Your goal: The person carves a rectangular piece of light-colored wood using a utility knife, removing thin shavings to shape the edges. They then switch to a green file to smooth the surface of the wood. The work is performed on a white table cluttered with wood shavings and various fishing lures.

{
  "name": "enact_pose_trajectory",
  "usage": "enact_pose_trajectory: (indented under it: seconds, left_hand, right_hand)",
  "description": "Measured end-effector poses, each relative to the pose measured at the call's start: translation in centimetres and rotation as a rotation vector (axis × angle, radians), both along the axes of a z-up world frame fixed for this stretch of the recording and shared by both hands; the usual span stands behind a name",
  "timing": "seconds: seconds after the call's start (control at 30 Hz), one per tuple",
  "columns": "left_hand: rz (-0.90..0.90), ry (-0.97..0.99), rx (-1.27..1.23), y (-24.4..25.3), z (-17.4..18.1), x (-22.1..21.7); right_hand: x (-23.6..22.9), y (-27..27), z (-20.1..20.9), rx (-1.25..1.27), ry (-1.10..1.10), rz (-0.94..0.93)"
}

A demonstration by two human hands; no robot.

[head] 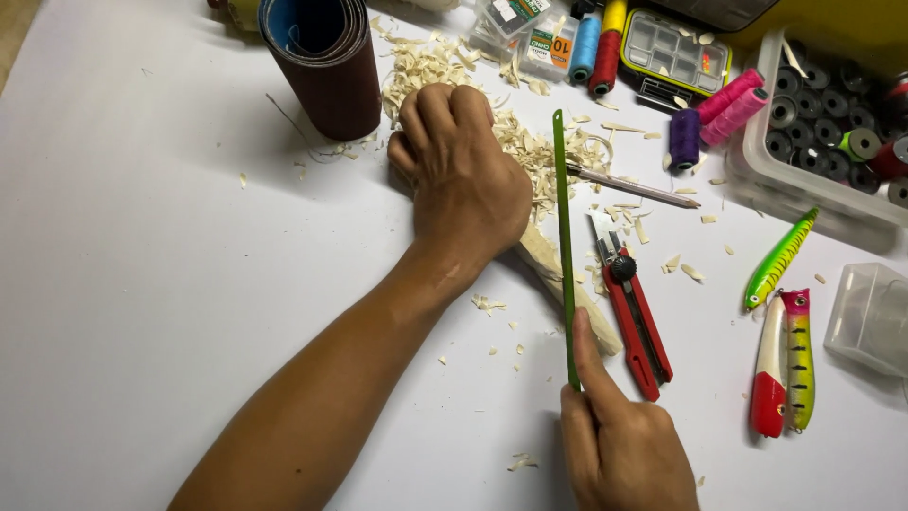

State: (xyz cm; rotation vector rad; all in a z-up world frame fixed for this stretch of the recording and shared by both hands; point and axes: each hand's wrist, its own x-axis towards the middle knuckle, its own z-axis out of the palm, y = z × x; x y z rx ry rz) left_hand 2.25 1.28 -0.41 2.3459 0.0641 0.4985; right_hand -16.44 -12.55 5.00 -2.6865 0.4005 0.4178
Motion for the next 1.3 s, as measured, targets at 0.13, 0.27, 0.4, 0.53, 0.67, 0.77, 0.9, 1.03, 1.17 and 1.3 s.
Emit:
enact_pose_trajectory:
  seconds: [0.13, 0.27, 0.4, 0.53, 0.67, 0.77, 0.9, 1.03, 1.17, 1.3]
  left_hand:
    - [0.013, -0.028, -0.013, -0.1, 0.0, 0.0]
    - [0.004, -0.005, 0.007, 0.2, -0.4, 0.1]
    - [0.005, 0.002, 0.006, 0.0, -0.1, 0.2]
    - [0.014, -0.009, -0.011, -0.1, 0.1, 0.1]
    - [0.001, -0.006, -0.003, 0.2, -0.2, 0.1]
    - [-0.014, -0.002, 0.006, 0.1, -0.1, -0.2]
    - [0.006, 0.002, 0.001, 0.0, 0.2, 0.0]
    - [0.012, 0.025, 0.006, 0.2, 0.0, 0.0]
    - [-0.006, 0.001, 0.008, -0.1, 0.0, -0.1]
    - [0.023, 0.013, 0.021, -0.1, -0.1, 0.1]
  right_hand:
    - [-4.1, 0.1, -0.9, -0.121, -0.012, -0.026]
    - [-3.9, -0.1, -1.2, -0.088, -0.164, 0.035]
    - [-0.3, -0.2, -1.6, 0.069, -0.144, 0.112]
    - [-3.6, 0.0, -1.4, 0.054, -0.135, 0.034]
    - [-4.1, -0.2, -2.0, -0.057, -0.235, 0.007]
    - [-1.6, -0.5, -1.9, 0.028, -0.132, 0.061]
    - [-2.0, -0.8, -1.8, -0.042, -0.113, 0.061]
    - [-4.9, -0.5, -1.4, -0.122, -0.292, 0.087]
    - [-0.8, -1.1, -1.2, 0.014, -0.133, 0.127]
    - [-0.1, -0.8, -0.4, -0.076, 0.100, 0.057]
